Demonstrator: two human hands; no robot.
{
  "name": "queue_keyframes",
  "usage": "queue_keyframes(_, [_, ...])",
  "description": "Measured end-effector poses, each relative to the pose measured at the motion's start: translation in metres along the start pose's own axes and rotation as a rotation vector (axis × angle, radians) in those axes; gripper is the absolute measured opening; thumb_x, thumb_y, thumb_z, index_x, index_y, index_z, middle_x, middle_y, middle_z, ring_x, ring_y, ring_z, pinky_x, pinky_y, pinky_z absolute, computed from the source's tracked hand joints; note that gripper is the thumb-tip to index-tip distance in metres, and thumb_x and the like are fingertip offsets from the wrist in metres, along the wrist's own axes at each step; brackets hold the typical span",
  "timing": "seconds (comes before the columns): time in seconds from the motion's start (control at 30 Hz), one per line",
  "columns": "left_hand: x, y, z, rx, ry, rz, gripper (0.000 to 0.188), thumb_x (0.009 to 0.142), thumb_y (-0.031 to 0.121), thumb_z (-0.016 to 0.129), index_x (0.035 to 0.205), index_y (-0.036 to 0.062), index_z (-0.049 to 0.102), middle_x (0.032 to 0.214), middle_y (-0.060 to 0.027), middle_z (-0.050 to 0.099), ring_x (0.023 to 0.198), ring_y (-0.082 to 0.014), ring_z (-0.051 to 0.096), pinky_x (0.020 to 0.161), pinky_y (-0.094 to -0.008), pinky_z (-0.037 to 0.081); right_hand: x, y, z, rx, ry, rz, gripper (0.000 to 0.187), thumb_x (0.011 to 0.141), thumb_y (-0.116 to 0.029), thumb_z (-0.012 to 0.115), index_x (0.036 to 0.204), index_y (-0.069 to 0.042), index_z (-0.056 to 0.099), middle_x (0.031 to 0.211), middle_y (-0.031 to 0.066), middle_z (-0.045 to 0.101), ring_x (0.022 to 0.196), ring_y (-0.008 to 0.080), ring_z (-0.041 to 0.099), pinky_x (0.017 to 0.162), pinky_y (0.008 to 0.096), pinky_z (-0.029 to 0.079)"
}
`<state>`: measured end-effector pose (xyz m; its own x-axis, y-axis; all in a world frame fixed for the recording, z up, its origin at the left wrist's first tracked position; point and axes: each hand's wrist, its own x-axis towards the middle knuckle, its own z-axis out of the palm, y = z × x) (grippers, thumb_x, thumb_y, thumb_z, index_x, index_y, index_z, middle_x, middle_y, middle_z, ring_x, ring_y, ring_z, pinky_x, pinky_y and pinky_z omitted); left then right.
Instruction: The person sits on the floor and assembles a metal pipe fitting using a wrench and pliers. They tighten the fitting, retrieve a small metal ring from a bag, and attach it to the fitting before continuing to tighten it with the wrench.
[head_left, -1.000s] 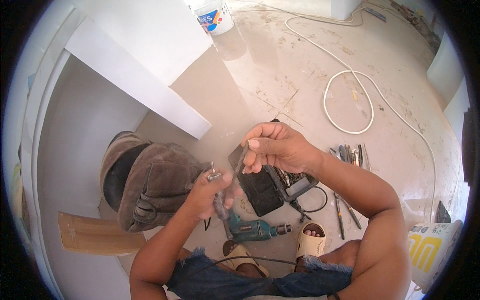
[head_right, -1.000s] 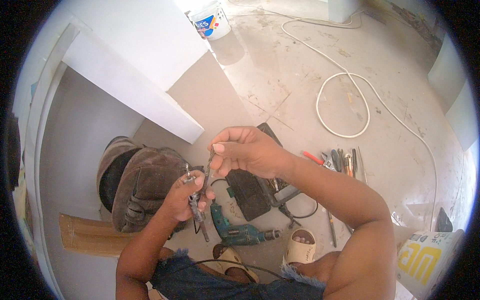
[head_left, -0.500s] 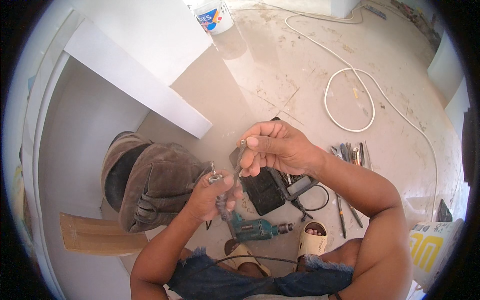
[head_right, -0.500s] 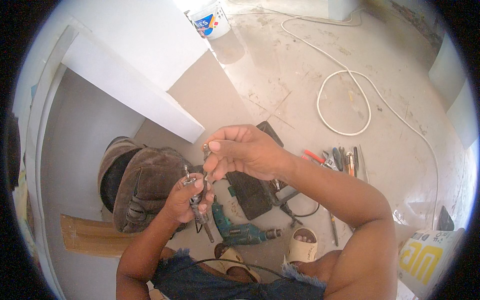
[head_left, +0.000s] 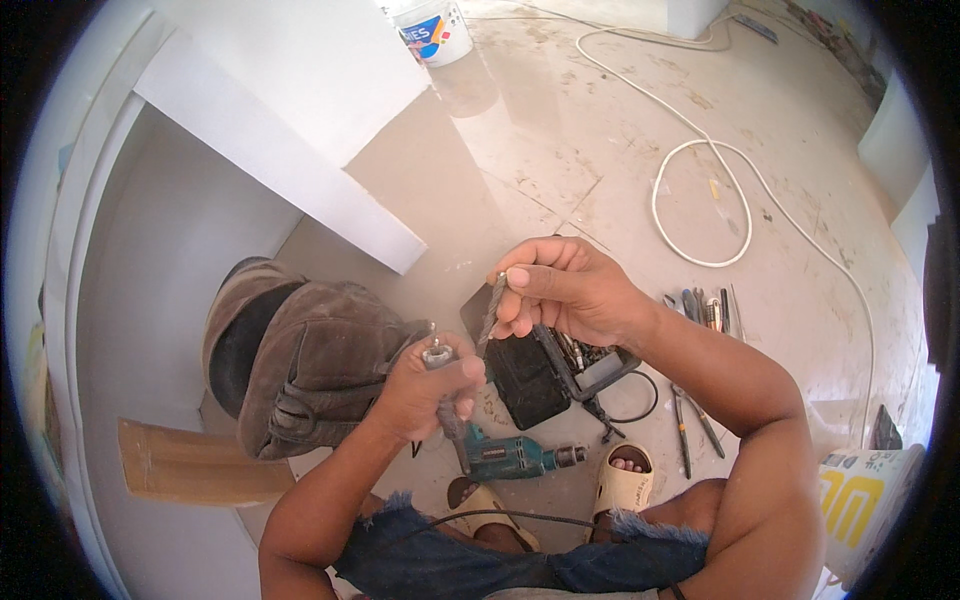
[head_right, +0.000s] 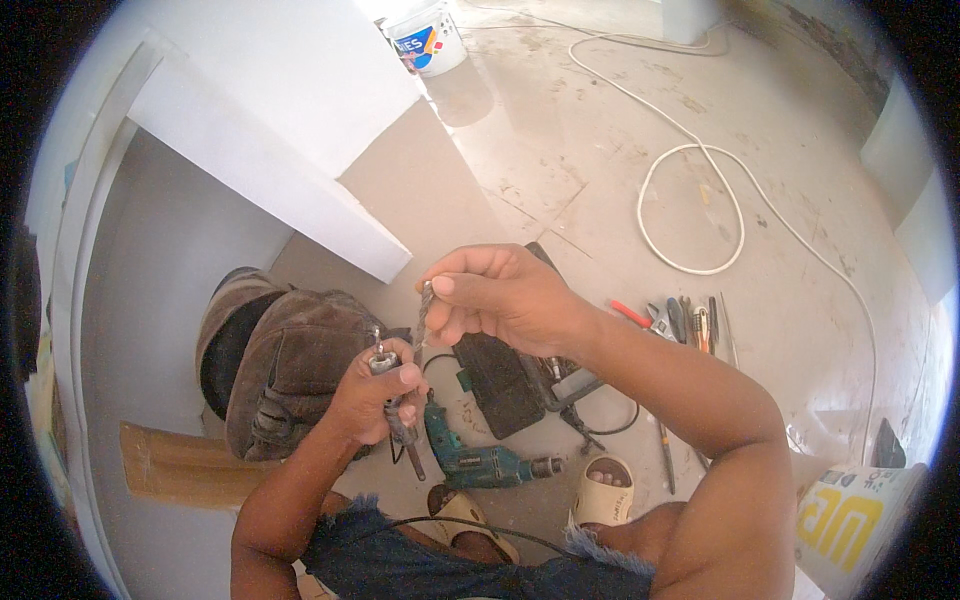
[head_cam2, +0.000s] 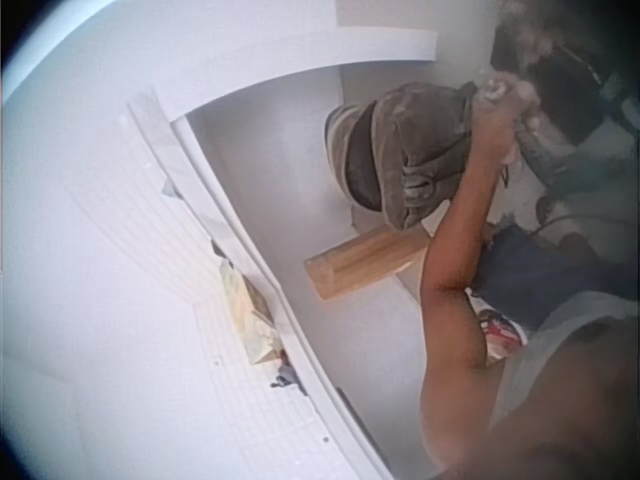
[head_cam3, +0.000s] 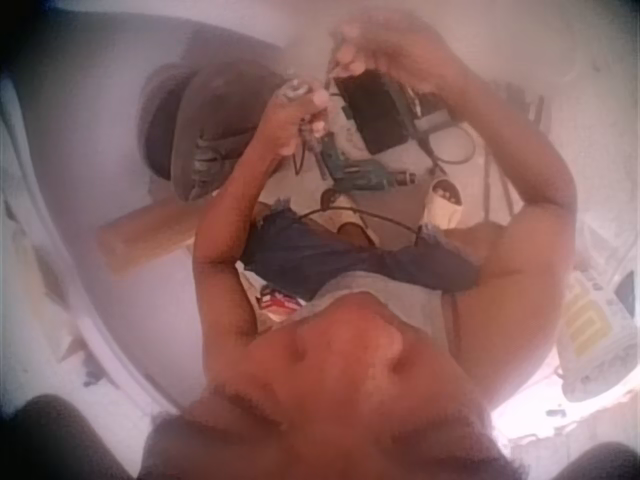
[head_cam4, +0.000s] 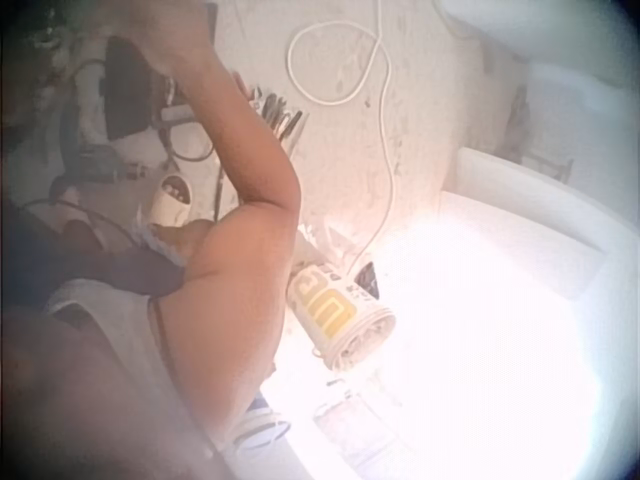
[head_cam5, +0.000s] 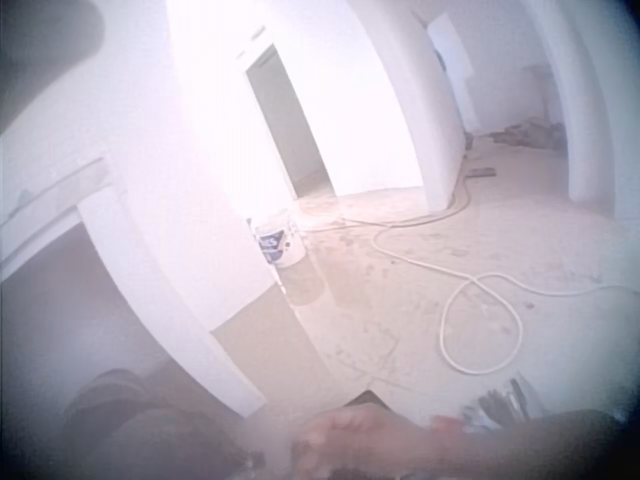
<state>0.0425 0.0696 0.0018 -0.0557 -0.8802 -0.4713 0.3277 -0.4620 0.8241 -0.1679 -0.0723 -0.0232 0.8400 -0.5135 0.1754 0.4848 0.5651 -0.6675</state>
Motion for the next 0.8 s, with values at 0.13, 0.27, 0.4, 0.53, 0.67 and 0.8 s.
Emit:
queue_keyframes(0.13, [-0.003, 0.001, 0.004, 0.036, 0.011, -0.002, 0.016, 0.089, 0.013, 0.078, 0.087, 0.0081, 0.063, 0.070, -0.0019, 0.062, 0.053, -0.0109, 0.059, 0.049, -0.0254, 0.049, 0.001, 0.001, -0.001, -0.011, -0.009, -0.005, 0.022, 0.103, -0.016, 0.061, 0.117, 0.001, 0.065, 0.089, 0.0110, 0.074, 0.078, 0.0184, 0.073, 0.079, 0.0344, 0.062])
queue_keyframes(0.27, [-0.003, 0.000, 0.007, 0.035, 0.009, 0.009, 0.018, 0.089, 0.014, 0.078, 0.085, 0.0084, 0.062, 0.067, -0.0006, 0.061, 0.053, -0.0101, 0.058, 0.048, -0.0244, 0.047, 0.001, 0.001, -0.001, -0.019, -0.001, 0.004, 0.023, 0.103, -0.016, 0.061, 0.117, 0.002, 0.066, 0.088, 0.0106, 0.074, 0.078, 0.0175, 0.072, 0.081, 0.0352, 0.062])
queue_keyframes(0.4, [-0.003, -0.001, 0.006, 0.138, 0.053, 0.020, 0.020, 0.088, 0.016, 0.079, 0.085, 0.0085, 0.060, 0.065, -0.0005, 0.059, 0.053, -0.0101, 0.057, 0.048, -0.0243, 0.044, 0.000, 0.001, 0.001, -0.048, 0.045, 0.030, 0.024, 0.103, -0.017, 0.062, 0.117, 0.002, 0.066, 0.087, 0.0096, 0.073, 0.078, 0.0168, 0.072, 0.078, 0.0339, 0.062])
queue_keyframes(0.53, [0.000, 0.000, 0.008, 0.225, 0.128, 0.023, 0.021, 0.088, 0.013, 0.079, 0.089, 0.0089, 0.058, 0.067, -0.0024, 0.059, 0.053, -0.0117, 0.056, 0.048, -0.0269, 0.045, 0.004, 0.007, 0.009, -0.080, 0.128, 0.033, 0.026, 0.102, -0.020, 0.064, 0.116, 0.002, 0.066, 0.085, 0.0068, 0.070, 0.077, 0.0143, 0.070, 0.073, 0.0296, 0.061])
queue_keyframes(0.67, [0.004, -0.007, 0.006, 0.298, 0.161, -0.027, 0.026, 0.096, 0.029, 0.073, 0.093, 0.0075, 0.058, 0.071, -0.0038, 0.060, 0.057, -0.0141, 0.058, 0.051, -0.0291, 0.048, 0.007, 0.027, -0.002, -0.285, 0.185, 0.102, 0.027, 0.100, -0.025, 0.068, 0.107, 0.001, 0.066, 0.084, 0.0047, 0.068, 0.074, 0.0111, 0.069, 0.070, 0.0261, 0.059])
queue_keyframes(0.8, [0.006, -0.003, 0.002, 0.424, 0.163, -0.119, 0.063, 0.102, 0.065, 0.045, 0.101, 0.0035, 0.058, 0.083, -0.0095, 0.066, 0.072, -0.0198, 0.066, 0.064, -0.0351, 0.056, 0.009, 0.027, 0.000, -0.344, 0.191, 0.153, 0.026, 0.098, -0.026, 0.070, 0.100, -0.001, 0.065, 0.084, 0.0047, 0.069, 0.071, 0.0100, 0.068, 0.069, 0.0253, 0.059])
